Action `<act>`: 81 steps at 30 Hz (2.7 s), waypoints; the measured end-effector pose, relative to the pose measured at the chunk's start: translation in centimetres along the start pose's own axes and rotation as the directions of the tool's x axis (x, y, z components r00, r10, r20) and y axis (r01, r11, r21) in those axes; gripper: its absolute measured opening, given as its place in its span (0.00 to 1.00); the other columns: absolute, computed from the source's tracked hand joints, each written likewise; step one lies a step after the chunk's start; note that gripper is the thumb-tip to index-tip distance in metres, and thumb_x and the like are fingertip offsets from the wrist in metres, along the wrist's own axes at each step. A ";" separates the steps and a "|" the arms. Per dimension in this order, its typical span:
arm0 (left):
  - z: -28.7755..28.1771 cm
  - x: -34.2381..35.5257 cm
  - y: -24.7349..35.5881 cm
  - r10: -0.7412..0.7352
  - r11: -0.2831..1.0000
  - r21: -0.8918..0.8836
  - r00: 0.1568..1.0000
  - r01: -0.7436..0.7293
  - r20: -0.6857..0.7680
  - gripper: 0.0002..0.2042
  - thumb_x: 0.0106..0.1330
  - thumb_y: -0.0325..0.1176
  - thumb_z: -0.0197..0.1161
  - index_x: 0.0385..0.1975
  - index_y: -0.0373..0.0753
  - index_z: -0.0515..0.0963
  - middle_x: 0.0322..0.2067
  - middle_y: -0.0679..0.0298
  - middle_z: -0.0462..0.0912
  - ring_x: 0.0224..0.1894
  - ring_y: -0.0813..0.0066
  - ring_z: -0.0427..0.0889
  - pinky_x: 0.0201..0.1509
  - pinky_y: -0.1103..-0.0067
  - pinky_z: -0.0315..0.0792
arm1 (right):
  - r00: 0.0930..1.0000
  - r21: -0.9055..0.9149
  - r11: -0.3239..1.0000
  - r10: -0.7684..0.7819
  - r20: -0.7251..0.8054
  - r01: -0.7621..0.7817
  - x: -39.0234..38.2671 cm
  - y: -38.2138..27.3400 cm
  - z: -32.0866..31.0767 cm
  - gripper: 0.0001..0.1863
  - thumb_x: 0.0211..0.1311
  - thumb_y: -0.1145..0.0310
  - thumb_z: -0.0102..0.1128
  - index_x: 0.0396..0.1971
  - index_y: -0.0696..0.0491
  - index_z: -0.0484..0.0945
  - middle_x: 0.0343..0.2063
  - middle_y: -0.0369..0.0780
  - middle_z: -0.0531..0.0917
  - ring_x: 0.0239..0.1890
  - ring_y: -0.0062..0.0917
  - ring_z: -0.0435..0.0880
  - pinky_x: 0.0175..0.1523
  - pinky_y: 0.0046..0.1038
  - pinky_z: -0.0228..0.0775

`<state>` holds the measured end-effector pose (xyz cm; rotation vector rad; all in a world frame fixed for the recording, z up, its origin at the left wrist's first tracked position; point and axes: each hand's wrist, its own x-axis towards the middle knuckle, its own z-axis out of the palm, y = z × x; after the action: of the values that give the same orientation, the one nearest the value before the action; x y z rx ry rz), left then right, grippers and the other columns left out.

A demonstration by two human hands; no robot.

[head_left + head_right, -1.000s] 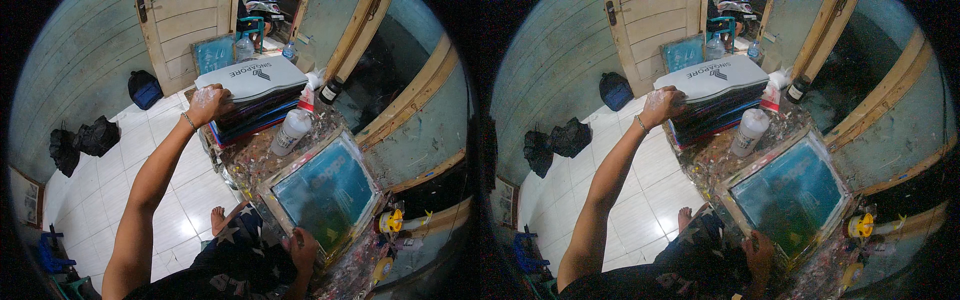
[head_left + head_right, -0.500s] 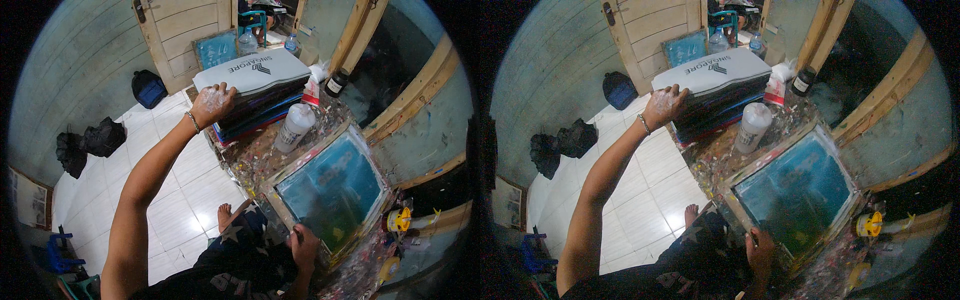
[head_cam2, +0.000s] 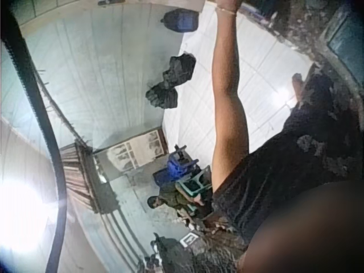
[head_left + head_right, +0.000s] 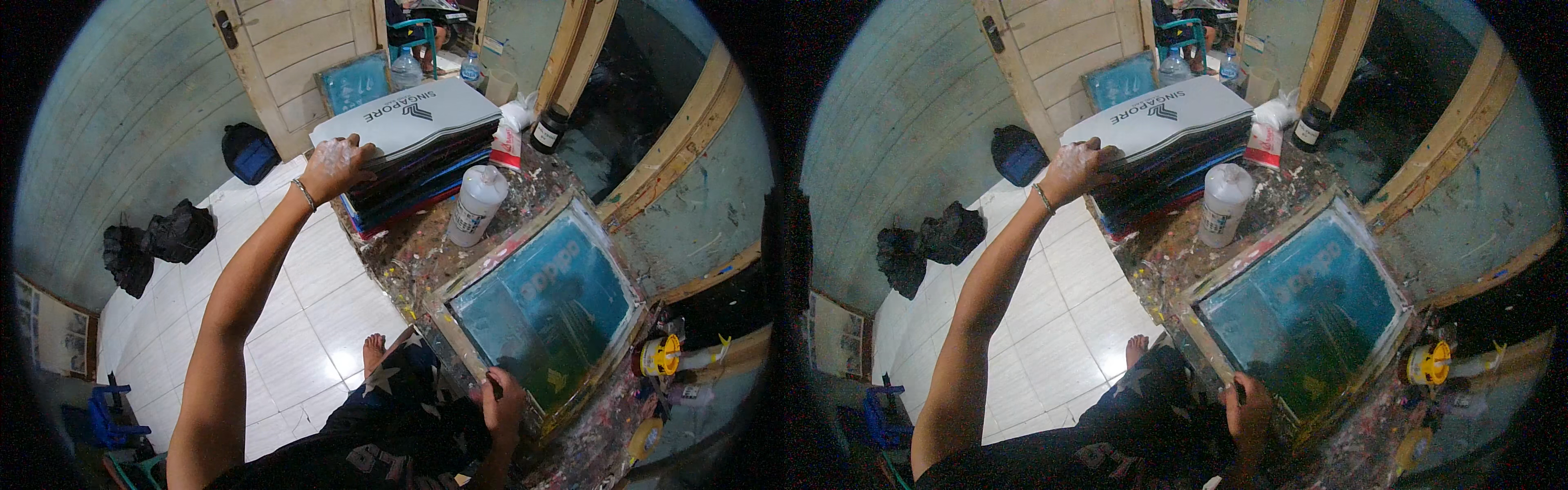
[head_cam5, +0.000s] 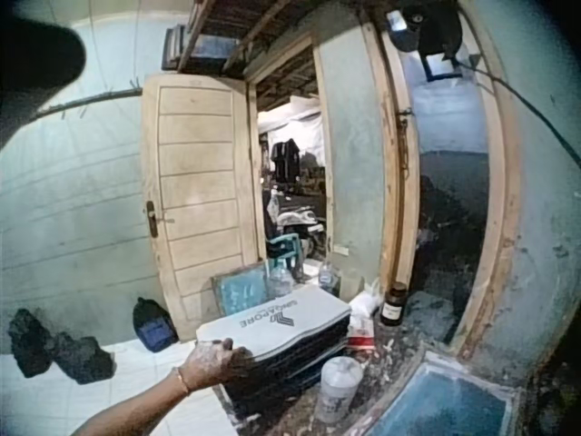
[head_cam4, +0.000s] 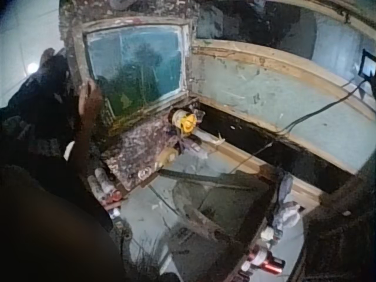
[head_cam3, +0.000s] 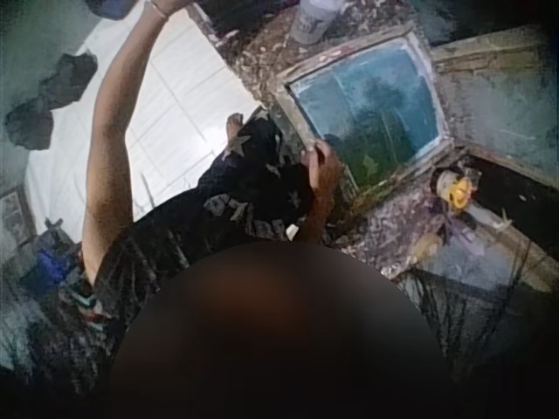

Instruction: The person prepares a screen printing frame by moving items aside, then pours yellow ink onto the screen and spreads it evenly with a squeegee. They repeatedly scoop more ink and wipe the squeegee, then store the ink container in a cabinet.

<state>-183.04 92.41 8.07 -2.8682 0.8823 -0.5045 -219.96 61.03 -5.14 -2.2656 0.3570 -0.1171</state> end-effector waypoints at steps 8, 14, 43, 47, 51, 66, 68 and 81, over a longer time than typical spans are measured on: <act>-0.3 -0.2 -0.2 0.008 0.999 -0.049 0.999 -0.010 -0.043 0.20 0.57 0.48 0.66 0.48 0.49 0.78 0.34 0.55 0.77 0.35 0.55 0.81 0.38 0.65 0.76 | 0.999 -0.044 0.999 -0.026 0.034 0.027 0.4 -0.2 -0.2 0.16 0.59 0.68 0.60 0.46 0.57 0.77 0.40 0.48 0.82 0.45 0.44 0.80 0.51 0.42 0.70; 0.4 -0.5 1.6 -0.044 0.997 0.067 0.997 0.048 -0.071 0.19 0.54 0.39 0.65 0.46 0.42 0.75 0.35 0.52 0.77 0.35 0.55 0.82 0.36 0.63 0.76 | 0.999 -0.075 0.997 -0.036 0.014 0.037 0.9 -1.3 -0.2 0.13 0.57 0.72 0.61 0.42 0.60 0.79 0.38 0.49 0.83 0.42 0.41 0.83 0.47 0.36 0.74; -0.4 3.4 -7.4 0.000 0.781 -0.624 0.999 -0.025 -0.041 0.25 0.51 0.38 0.71 0.48 0.37 0.74 0.31 0.52 0.81 0.41 0.61 0.82 0.46 0.69 0.74 | 0.797 0.890 0.299 -0.409 0.445 -0.343 23.7 -19.9 7.1 0.28 0.67 0.64 0.54 0.57 0.69 0.61 0.55 0.58 0.72 0.57 0.43 0.75 0.61 0.39 0.71; -0.4 3.8 -7.7 -0.010 0.759 -0.650 1.000 0.027 0.029 0.26 0.51 0.43 0.70 0.48 0.37 0.74 0.32 0.52 0.80 0.42 0.60 0.81 0.45 0.68 0.73 | 0.796 0.843 0.124 -0.280 0.536 -0.524 29.9 -23.3 9.9 0.43 0.67 0.56 0.55 0.60 0.77 0.46 0.59 0.68 0.60 0.63 0.53 0.66 0.67 0.45 0.64; -0.4 3.6 -7.1 -0.013 0.784 -0.620 1.000 0.013 0.004 0.26 0.49 0.42 0.71 0.46 0.37 0.73 0.31 0.47 0.82 0.38 0.55 0.82 0.43 0.66 0.73 | 0.810 0.826 0.068 -0.166 0.562 -0.560 32.8 -25.1 11.8 0.50 0.65 0.50 0.57 0.60 0.79 0.40 0.62 0.70 0.51 0.67 0.54 0.57 0.66 0.50 0.62; 3.4 -5.0 -2.1 -0.612 0.391 -0.903 0.682 -0.179 -0.401 0.16 0.65 0.41 0.62 0.43 0.35 0.74 0.32 0.55 0.83 0.36 0.62 0.84 0.42 0.69 0.76 | 0.887 0.860 0.226 0.048 0.460 -0.458 35.1 -29.0 13.4 0.25 0.54 0.76 0.51 0.54 0.61 0.63 0.51 0.52 0.72 0.53 0.49 0.75 0.60 0.55 0.69; 4.2 -6.8 -1.1 -0.751 -0.101 -0.995 0.657 -0.020 0.063 0.14 0.67 0.40 0.59 0.40 0.34 0.76 0.35 0.54 0.83 0.36 0.67 0.83 0.43 0.74 0.77 | 0.903 0.880 0.211 0.035 0.429 -0.426 35.2 -29.6 13.0 0.24 0.55 0.77 0.50 0.53 0.63 0.63 0.52 0.53 0.72 0.54 0.50 0.75 0.60 0.57 0.68; 5.3 0.1 -3.1 -0.225 -0.954 -0.269 0.908 -0.132 0.352 0.29 0.67 0.48 0.58 0.53 0.28 0.60 0.54 0.40 0.70 0.55 0.53 0.76 0.56 0.68 0.77 | 0.944 0.942 0.070 0.005 0.330 -0.329 40.0 -33.8 6.8 0.15 0.59 0.79 0.44 0.44 0.74 0.66 0.46 0.59 0.76 0.49 0.52 0.79 0.55 0.51 0.77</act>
<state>-179.51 94.85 3.67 0.4081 -0.0364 -0.3332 -173.07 75.25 14.46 -0.7450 0.2586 0.0558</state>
